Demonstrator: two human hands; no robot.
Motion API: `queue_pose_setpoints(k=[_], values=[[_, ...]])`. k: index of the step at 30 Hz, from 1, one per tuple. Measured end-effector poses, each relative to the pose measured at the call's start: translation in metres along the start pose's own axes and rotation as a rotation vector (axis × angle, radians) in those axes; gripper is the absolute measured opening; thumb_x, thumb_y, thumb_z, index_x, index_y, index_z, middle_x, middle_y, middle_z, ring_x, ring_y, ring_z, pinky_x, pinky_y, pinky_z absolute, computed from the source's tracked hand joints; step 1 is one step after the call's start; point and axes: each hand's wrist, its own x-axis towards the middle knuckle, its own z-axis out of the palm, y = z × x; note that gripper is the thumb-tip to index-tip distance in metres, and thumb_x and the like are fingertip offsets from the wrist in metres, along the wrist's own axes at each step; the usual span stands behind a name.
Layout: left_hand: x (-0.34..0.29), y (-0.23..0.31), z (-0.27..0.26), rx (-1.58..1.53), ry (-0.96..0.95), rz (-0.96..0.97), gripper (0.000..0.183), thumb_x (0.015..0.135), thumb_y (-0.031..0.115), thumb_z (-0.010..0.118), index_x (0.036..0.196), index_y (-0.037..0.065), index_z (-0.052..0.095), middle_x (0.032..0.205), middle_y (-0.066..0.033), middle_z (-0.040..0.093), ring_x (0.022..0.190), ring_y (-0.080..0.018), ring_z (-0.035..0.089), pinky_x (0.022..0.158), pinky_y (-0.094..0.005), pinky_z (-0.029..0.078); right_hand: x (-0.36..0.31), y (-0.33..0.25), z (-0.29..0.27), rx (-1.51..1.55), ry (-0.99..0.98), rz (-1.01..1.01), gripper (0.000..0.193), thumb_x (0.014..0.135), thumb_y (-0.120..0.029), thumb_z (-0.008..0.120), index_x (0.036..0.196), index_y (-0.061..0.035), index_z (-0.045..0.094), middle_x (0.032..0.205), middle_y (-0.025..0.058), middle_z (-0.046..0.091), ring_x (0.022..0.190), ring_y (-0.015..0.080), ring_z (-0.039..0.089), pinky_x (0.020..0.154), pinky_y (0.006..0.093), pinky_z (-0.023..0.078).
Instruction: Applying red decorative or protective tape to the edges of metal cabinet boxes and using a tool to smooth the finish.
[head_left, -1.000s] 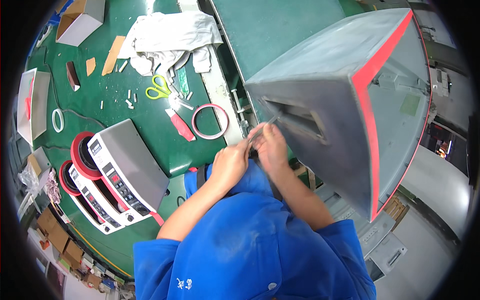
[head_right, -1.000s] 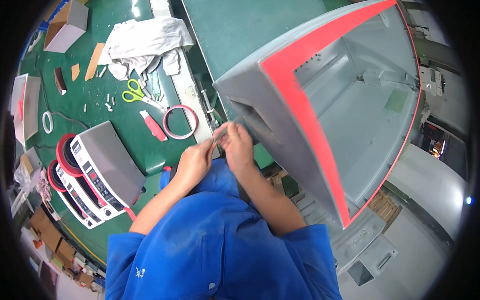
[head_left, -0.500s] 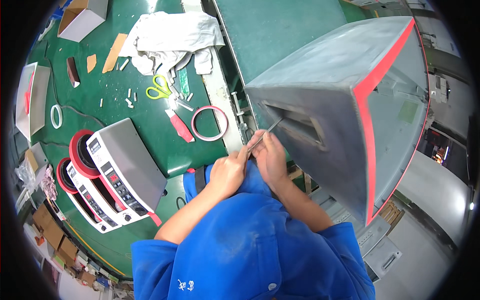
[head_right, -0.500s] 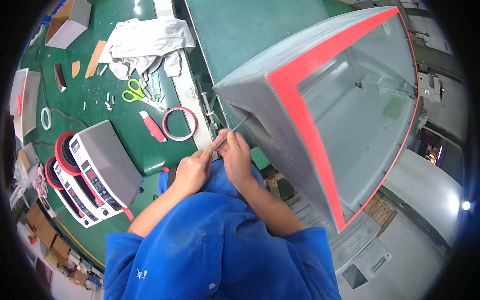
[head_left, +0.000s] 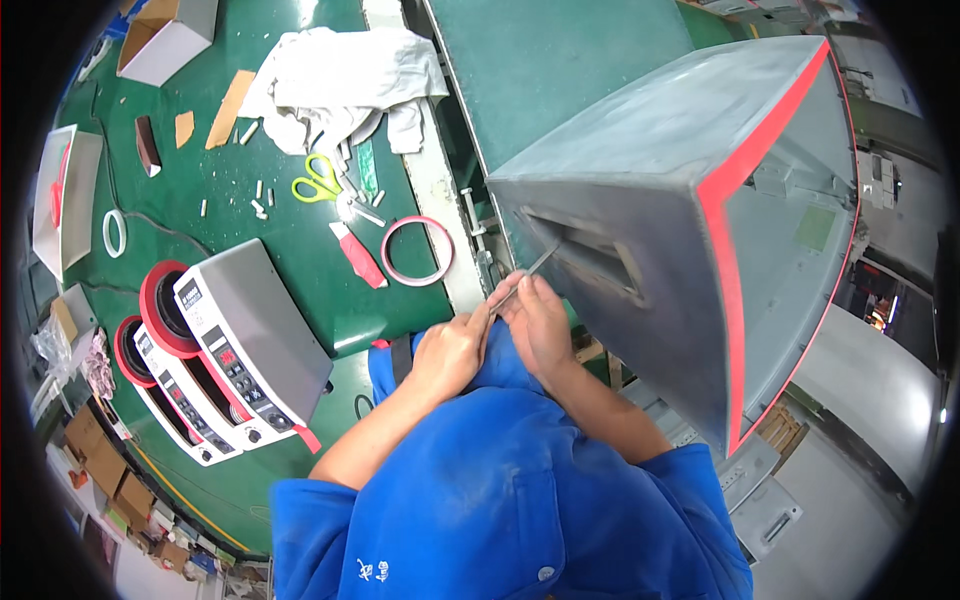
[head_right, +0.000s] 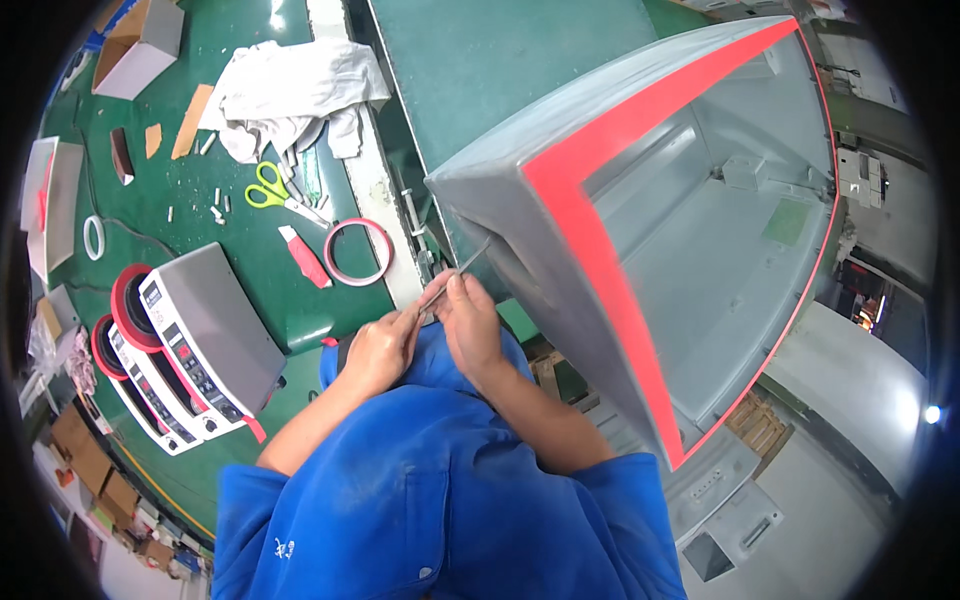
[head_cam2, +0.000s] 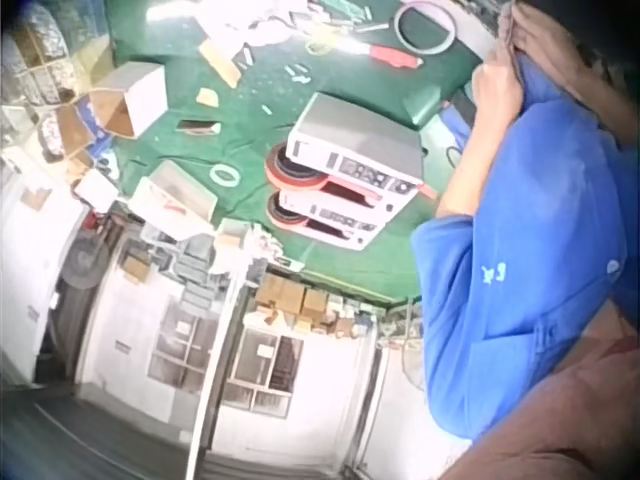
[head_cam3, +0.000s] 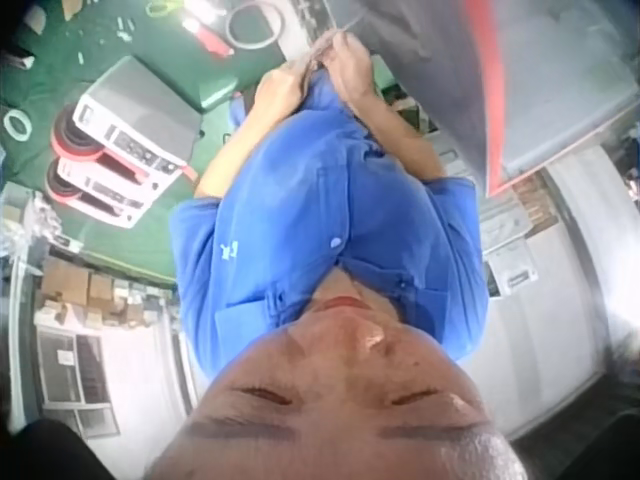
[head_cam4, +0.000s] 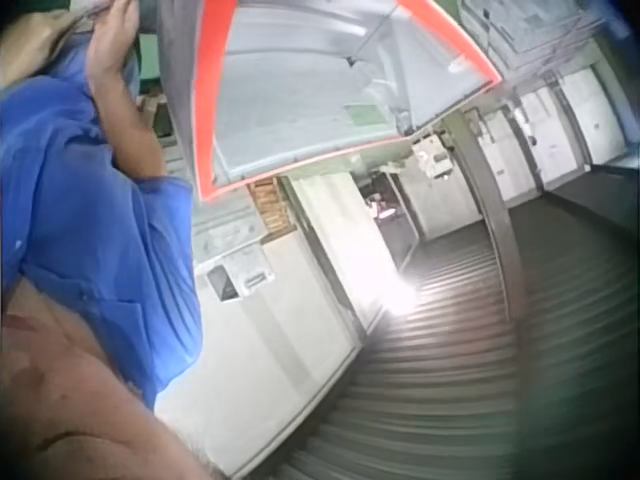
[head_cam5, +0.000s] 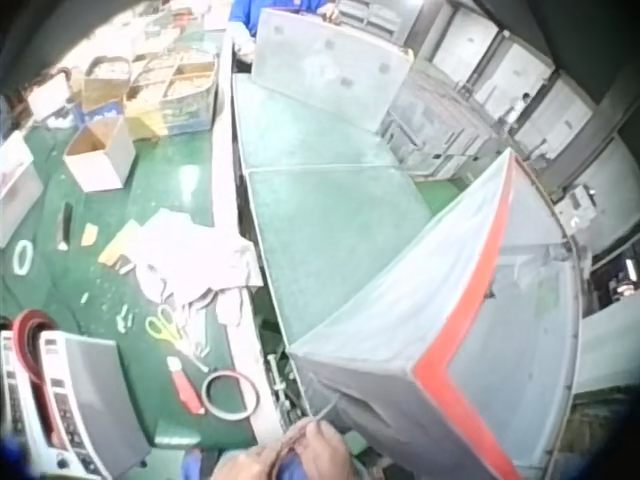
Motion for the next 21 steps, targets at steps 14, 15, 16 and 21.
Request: queue_pose_setpoints(k=[14, 15, 16, 21], values=[[-0.003, 0.009, -0.002, 0.037, -0.030, -0.004, 0.027, 0.082, 0.012, 0.052, 0.108, 0.003, 0.051, 0.066, -0.0173, 0.056, 0.057, -0.0359, 0.057, 0.050, -0.0437, 0.046, -0.007, -0.006, 0.005, -0.018, 0.063, 0.055, 0.023, 0.095, -0.019, 0.032, 0.090, -0.0023, 0.046, 0.080, 0.0085, 0.052, 0.075, 0.0156, 0.052, 0.075, 0.0303, 0.042], [-0.009, 0.011, -0.001, 0.047, -0.036, -0.020, 0.028, 0.082, 0.012, 0.052, 0.109, 0.003, 0.051, 0.066, -0.0174, 0.056, 0.057, -0.0358, 0.057, 0.050, -0.0435, 0.046, -0.007, -0.004, 0.001, -0.011, 0.038, 0.039, 0.022, 0.095, -0.019, 0.033, 0.091, -0.0029, 0.046, 0.081, 0.0081, 0.052, 0.077, 0.0162, 0.052, 0.076, 0.0307, 0.042], [-0.005, 0.008, 0.002, 0.055, -0.031, 0.017, 0.024, 0.084, 0.013, 0.050, 0.104, 0.001, 0.049, 0.066, -0.0182, 0.057, 0.056, -0.0357, 0.057, 0.049, -0.0435, 0.046, -0.003, -0.003, -0.005, -0.005, 0.013, 0.024, 0.021, 0.095, -0.020, 0.034, 0.092, -0.0034, 0.046, 0.081, 0.0077, 0.052, 0.079, 0.0168, 0.052, 0.078, 0.0311, 0.042], [0.000, 0.012, -0.001, 0.043, -0.007, 0.071, 0.017, 0.084, 0.012, 0.046, 0.093, -0.003, 0.047, 0.065, -0.0194, 0.057, 0.054, -0.0349, 0.058, 0.046, -0.0437, 0.046, -0.004, -0.004, -0.002, -0.003, 0.023, 0.017, 0.022, 0.095, -0.020, 0.034, 0.092, -0.0025, 0.047, 0.080, 0.0075, 0.052, 0.077, 0.0157, 0.052, 0.074, 0.0302, 0.042]])
